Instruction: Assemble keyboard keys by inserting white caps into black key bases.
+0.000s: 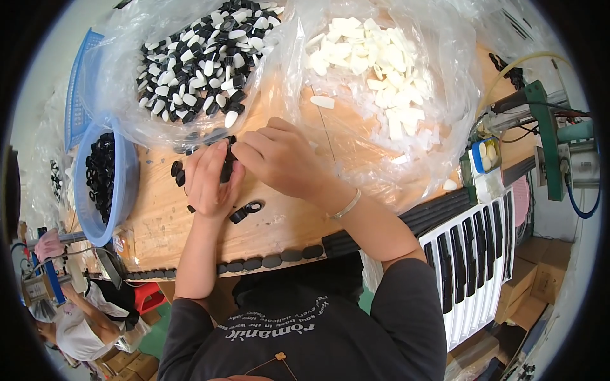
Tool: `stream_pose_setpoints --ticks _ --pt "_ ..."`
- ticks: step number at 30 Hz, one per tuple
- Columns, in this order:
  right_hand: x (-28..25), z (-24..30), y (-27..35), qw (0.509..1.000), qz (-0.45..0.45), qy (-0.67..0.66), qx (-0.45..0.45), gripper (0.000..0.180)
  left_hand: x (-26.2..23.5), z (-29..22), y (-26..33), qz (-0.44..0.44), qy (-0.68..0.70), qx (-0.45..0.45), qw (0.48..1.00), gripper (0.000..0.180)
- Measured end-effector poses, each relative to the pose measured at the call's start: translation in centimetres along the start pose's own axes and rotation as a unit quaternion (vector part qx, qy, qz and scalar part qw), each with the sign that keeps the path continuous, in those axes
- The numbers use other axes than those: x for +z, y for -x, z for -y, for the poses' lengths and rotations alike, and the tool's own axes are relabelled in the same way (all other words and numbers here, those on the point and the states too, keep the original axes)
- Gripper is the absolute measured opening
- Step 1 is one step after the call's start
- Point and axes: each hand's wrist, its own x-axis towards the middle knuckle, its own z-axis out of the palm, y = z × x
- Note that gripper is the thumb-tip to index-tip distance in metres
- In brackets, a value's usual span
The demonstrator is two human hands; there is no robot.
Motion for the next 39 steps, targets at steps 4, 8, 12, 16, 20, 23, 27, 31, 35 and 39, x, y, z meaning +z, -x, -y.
stream_pose_setpoints --ticks 4,8,12,16,20,23,27,31,35,39 --pt "0.1 -0.2 0.2 0.999 0.006 -0.041 0.026 0.014 0.1 -0.1 0.3 0.006 -0.006 -0.012 1.0 0.038" --pt "-0.5 0.2 0.0 0.979 0.027 -0.137 0.148 0.008 0.2 -0.2 0.5 0.02 0.024 -0.019 0.999 0.04" --pt "-1.1 0.0 -0.1 0.955 0.045 -0.199 0.216 0.007 0.1 -0.5 0.8 0.029 0.067 -0.105 0.992 0.041" --pt "-2.0 -0.1 -0.7 0.949 -0.007 -0.223 0.221 0.01 0.3 -0.4 2.1 -0.024 0.267 -0.304 0.914 0.042" --pt "-2.2 1.0 -1.1 0.959 -0.064 -0.211 0.177 0.013 0.4 -0.9 2.4 -0.054 0.408 -0.392 0.823 0.051" --pt "-1.6 1.2 -0.7 0.961 -0.047 -0.209 0.172 0.021 0.5 -0.7 2.4 -0.038 0.435 -0.37 0.82 0.05" --pt "-1.9 0.5 -0.4 0.952 -0.009 -0.219 0.215 0.034 0.0 -0.2 1.7 -0.038 0.474 -0.414 0.776 0.046" --pt "-2.2 0.1 -0.6 0.922 0.154 -0.257 0.244 0.049 -0.5 0.8 1.6 0.031 0.463 -0.333 0.821 0.043" --pt "-0.5 0.6 0.4 0.947 0.112 -0.236 0.186 0.06 -0.4 -0.2 1.7 0.055 0.464 -0.326 0.822 0.045" --pt "0.0 0.5 0.6 0.971 0.054 -0.196 0.122 0.064 -0.6 -0.4 1.7 0.067 0.452 -0.318 0.831 0.047"
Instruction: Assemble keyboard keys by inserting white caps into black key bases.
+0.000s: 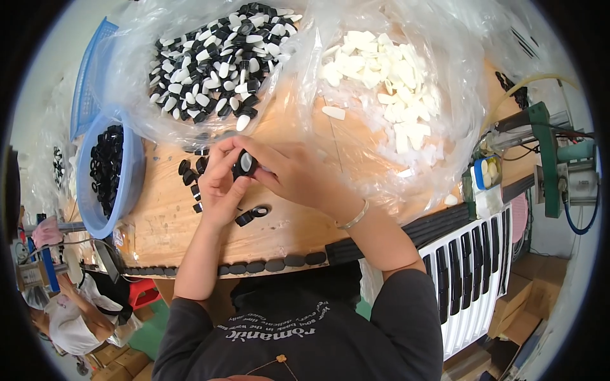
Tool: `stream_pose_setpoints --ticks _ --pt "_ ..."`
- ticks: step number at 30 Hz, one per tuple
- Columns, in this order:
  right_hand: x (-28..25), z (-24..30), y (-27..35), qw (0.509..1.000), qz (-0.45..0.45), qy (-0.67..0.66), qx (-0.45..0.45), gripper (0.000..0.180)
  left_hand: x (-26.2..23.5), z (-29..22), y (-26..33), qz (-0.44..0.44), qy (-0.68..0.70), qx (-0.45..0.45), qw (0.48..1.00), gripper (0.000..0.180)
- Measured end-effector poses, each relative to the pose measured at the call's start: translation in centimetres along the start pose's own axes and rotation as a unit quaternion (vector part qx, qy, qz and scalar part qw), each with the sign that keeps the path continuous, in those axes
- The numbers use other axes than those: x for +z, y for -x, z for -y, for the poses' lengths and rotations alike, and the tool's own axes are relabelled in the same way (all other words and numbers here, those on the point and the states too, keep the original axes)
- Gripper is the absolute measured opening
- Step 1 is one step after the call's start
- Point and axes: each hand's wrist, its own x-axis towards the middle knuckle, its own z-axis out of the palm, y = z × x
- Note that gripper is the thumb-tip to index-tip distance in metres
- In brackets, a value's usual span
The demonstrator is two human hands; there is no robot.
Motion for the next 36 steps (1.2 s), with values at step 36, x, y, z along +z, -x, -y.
stream_pose_setpoints --ticks 36 --pt "-0.9 0.9 -0.4 0.993 0.022 0.0 0.115 0.005 0.6 -0.1 -1.0 -0.052 -0.431 0.259 0.863 0.042"
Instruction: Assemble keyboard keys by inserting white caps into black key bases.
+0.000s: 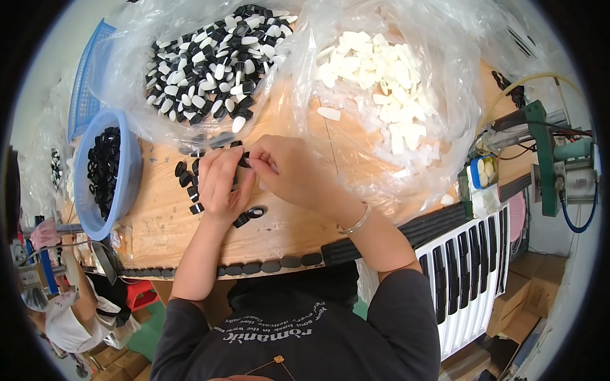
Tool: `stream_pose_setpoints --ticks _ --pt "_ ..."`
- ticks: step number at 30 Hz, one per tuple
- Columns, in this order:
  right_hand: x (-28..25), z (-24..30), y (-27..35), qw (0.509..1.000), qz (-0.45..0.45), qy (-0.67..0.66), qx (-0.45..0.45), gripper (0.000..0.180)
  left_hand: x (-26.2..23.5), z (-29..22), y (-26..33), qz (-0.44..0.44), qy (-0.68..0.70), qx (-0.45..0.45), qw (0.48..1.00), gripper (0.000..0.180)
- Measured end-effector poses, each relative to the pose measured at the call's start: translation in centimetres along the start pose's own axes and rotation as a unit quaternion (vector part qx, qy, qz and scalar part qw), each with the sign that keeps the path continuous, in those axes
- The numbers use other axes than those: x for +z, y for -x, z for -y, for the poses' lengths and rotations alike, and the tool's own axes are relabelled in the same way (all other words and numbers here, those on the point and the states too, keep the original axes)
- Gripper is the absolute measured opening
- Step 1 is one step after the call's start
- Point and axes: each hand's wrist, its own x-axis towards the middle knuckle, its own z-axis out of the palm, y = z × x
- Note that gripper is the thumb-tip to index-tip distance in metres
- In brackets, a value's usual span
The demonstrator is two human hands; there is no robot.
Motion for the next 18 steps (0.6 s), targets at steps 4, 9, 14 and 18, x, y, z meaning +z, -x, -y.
stream_pose_setpoints --ticks 4,9,14,18 --pt "-0.6 -0.1 0.3 0.961 0.025 -0.191 0.197 0.007 0.3 -0.5 -0.1 0.013 0.021 -0.015 1.0 0.043" --pt "-1.6 -0.9 -0.2 0.966 0.031 -0.193 0.168 0.01 0.5 0.1 1.1 0.009 0.069 -0.125 0.99 0.045" --pt "-2.8 -1.5 -0.7 0.917 0.082 -0.323 0.221 0.011 0.6 -0.2 1.4 -0.064 0.332 -0.336 0.879 0.045" --pt "-1.6 -1.0 0.0 0.942 0.019 -0.288 0.174 0.01 0.8 0.0 1.5 -0.07 0.345 -0.3 0.887 0.044"
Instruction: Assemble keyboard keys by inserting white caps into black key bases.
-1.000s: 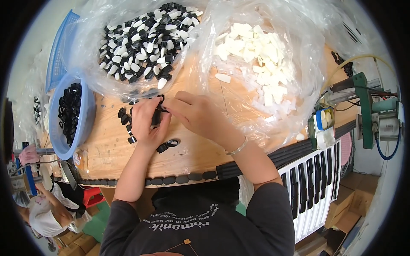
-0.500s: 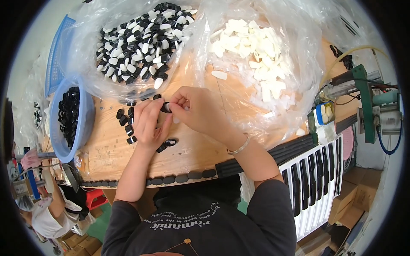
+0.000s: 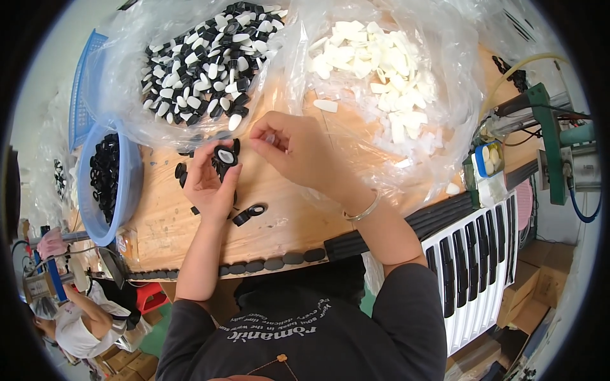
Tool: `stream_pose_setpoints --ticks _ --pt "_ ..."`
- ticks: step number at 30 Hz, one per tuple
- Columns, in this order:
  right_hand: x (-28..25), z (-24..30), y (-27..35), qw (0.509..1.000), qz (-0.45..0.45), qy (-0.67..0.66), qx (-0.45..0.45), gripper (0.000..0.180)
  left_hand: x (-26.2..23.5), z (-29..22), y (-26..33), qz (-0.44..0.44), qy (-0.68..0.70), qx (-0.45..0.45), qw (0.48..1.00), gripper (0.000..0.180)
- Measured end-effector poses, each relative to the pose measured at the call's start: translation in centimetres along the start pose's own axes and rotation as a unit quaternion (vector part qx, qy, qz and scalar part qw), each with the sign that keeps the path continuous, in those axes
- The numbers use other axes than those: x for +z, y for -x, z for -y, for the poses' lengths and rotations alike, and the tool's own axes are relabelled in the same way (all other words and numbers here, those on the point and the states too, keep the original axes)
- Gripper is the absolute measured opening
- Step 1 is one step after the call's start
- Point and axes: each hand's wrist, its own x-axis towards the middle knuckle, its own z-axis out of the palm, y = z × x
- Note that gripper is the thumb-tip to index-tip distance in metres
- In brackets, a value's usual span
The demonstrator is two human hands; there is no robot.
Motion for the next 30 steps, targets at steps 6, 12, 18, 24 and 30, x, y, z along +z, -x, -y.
stream_pose_setpoints --ticks 6,12,18,24,30 --pt "1.2 1.6 0.6 0.987 0.013 0.142 -0.071 0.007 -0.3 -0.1 -0.4 0.013 -0.124 0.111 0.986 0.045" --pt "1.3 1.0 0.0 0.933 -0.061 0.216 -0.28 0.016 -0.4 -0.6 -0.6 0.04 -0.194 0.086 0.976 0.043" --pt "1.9 1.1 0.3 0.962 0.011 0.151 -0.227 0.037 -0.2 -1.0 -0.6 0.062 -0.287 0.158 0.943 0.043" --pt "1.3 1.0 0.3 0.966 0.066 0.177 -0.176 0.053 -0.1 -1.2 -0.8 0.074 -0.3 0.206 0.928 0.043" --pt "1.1 1.6 0.4 0.964 0.106 0.191 -0.15 0.055 -0.3 -1.3 -0.6 0.097 -0.31 0.207 0.923 0.045"
